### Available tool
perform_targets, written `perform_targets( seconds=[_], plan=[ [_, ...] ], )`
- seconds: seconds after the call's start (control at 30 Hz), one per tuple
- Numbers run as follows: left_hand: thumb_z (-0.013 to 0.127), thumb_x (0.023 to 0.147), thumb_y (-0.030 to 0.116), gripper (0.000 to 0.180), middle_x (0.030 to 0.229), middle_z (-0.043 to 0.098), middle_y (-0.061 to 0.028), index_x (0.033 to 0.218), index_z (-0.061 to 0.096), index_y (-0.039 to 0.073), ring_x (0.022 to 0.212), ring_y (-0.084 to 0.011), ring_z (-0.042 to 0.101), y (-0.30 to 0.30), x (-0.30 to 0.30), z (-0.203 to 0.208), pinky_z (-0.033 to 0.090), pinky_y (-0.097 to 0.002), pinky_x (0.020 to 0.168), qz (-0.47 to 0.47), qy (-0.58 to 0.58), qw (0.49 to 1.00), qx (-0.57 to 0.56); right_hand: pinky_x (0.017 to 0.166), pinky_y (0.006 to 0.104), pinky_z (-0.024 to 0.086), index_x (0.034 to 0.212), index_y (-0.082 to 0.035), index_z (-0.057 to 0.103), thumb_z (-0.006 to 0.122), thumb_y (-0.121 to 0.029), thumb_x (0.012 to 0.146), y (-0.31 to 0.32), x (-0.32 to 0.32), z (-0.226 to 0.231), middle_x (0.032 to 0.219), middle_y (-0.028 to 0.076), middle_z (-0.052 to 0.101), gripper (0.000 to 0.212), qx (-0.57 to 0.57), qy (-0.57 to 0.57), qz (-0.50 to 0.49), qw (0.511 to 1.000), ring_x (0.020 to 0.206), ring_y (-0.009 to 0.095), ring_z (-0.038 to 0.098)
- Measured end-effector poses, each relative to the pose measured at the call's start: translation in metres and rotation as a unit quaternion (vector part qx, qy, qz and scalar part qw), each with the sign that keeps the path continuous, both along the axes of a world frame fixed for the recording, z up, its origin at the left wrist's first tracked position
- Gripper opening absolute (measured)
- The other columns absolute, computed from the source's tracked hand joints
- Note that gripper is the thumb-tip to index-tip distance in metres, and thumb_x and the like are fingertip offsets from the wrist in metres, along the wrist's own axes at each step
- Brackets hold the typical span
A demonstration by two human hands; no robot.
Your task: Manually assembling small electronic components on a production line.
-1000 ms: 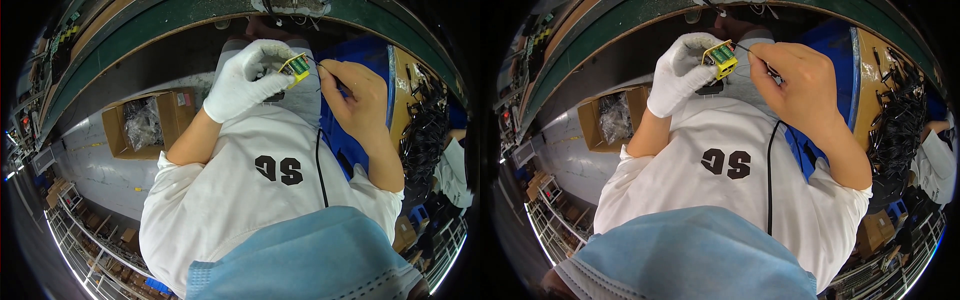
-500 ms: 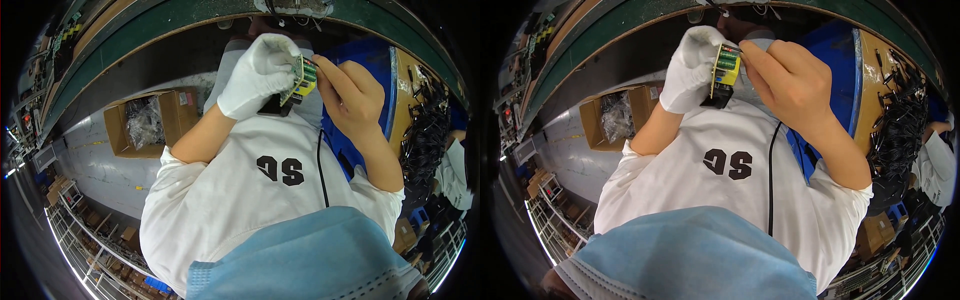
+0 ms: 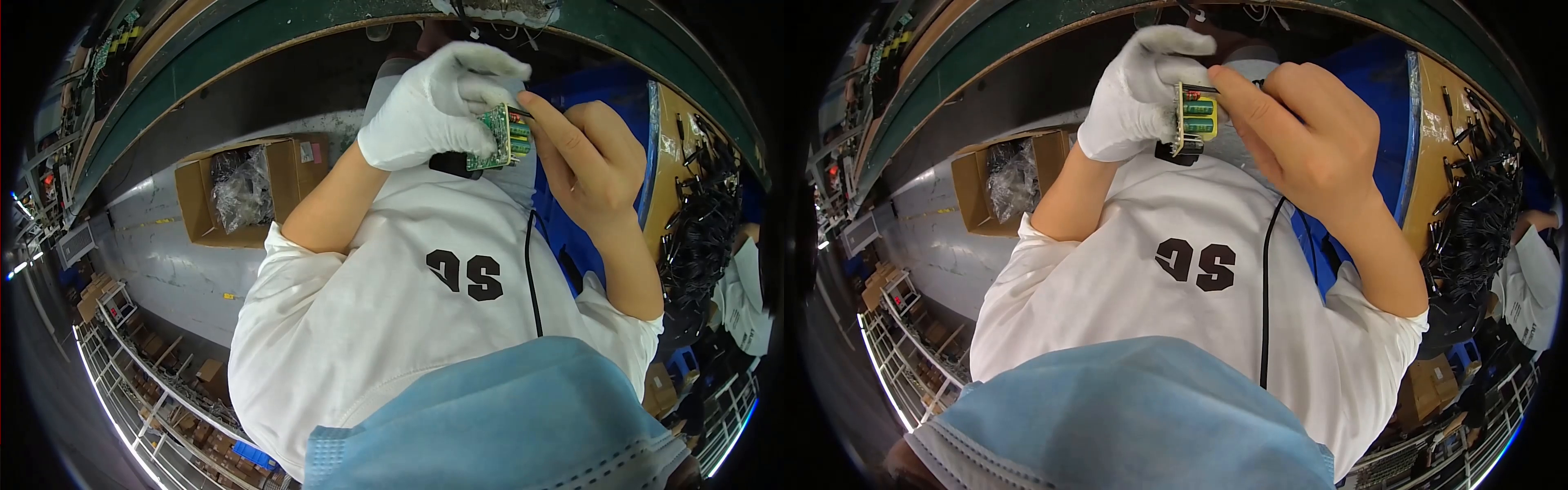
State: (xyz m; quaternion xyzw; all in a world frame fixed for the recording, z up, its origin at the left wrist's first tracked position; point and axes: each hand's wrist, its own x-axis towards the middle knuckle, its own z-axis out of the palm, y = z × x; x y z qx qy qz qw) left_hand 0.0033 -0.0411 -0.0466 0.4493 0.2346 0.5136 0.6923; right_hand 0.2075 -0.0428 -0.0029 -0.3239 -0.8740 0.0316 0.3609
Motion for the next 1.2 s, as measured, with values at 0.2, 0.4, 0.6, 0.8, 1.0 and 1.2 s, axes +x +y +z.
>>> perform_targets(
  seconds=[0.2, 0.4, 0.6, 0.8, 1.0, 1.2],
  plan=[
    [0.082, 0.067, 0.004, 0.057, 0.110, 0.068, -0.0166, 0.118, 0.059, -0.005, 0.091, -0.0214, 0.068, -0.002, -0.008, 0.013, 0.056, -0.0264, 0.079, -0.020, 0.034, 0.989, -0.146, 0.051, 0.0245, 0.034, 0.112, -0.004, 0.068, 0.063, -0.006, 0.087, 0.001, -0.001, 0.000, 0.076, 0.003, 0.049, 0.026, -0.212, 0.077, 0.047, 0.973, 0.058, 0.014, 0.041],
    [0.080, 0.070, 0.004, 0.049, 0.107, 0.069, -0.0146, 0.115, 0.063, -0.004, 0.089, -0.0193, 0.067, 0.002, -0.008, 0.033, 0.055, -0.0269, 0.081, -0.004, 0.117, 0.982, -0.147, 0.059, 0.0253, 0.033, 0.129, -0.003, 0.058, 0.045, -0.014, 0.100, 0.010, -0.002, -0.007, 0.077, 0.004, 0.051, 0.034, -0.228, 0.079, 0.056, 0.969, 0.063, 0.014, 0.039],
    [0.080, 0.072, 0.006, 0.044, 0.101, 0.070, -0.0123, 0.111, 0.065, -0.004, 0.083, -0.0152, 0.066, 0.019, -0.009, 0.026, 0.054, -0.0235, 0.076, 0.067, 0.170, 0.979, -0.090, 0.057, 0.0245, 0.034, 0.128, -0.002, 0.057, 0.046, -0.012, 0.099, 0.030, 0.015, 0.018, 0.077, 0.005, 0.052, 0.033, -0.344, 0.011, -0.035, 0.938, 0.062, 0.014, 0.040],
    [0.077, 0.077, 0.011, 0.037, 0.091, 0.070, -0.0093, 0.109, 0.067, -0.004, 0.075, -0.0108, 0.062, 0.037, -0.008, 0.025, 0.051, -0.0202, 0.067, 0.067, 0.188, 0.977, -0.078, 0.055, 0.0221, 0.035, 0.115, 0.001, 0.064, 0.058, -0.007, 0.093, 0.031, 0.012, 0.043, 0.079, 0.006, 0.055, 0.025, -0.232, -0.021, -0.028, 0.972, 0.060, 0.013, 0.043],
    [0.077, 0.077, 0.011, 0.039, 0.086, 0.070, -0.0091, 0.107, 0.065, -0.010, 0.072, -0.0090, 0.059, 0.039, -0.006, 0.052, 0.049, -0.0186, 0.064, 0.056, 0.225, 0.965, -0.126, 0.056, 0.0192, 0.032, 0.096, 0.001, 0.070, 0.068, -0.007, 0.087, 0.031, -0.004, 0.045, 0.075, 0.003, 0.056, 0.012, -0.170, 0.052, -0.046, 0.983, 0.061, 0.009, 0.043],
    [0.078, 0.076, 0.013, 0.037, 0.085, 0.070, -0.0082, 0.105, 0.067, -0.009, 0.070, -0.0082, 0.057, 0.040, -0.005, 0.065, 0.048, -0.0185, 0.063, 0.091, 0.319, 0.939, -0.093, 0.057, 0.0179, 0.033, 0.089, 0.001, 0.071, 0.073, -0.006, 0.084, 0.036, -0.009, 0.045, 0.077, 0.002, 0.059, 0.009, -0.140, 0.053, -0.032, 0.988, 0.063, 0.008, 0.045]
  ],
)
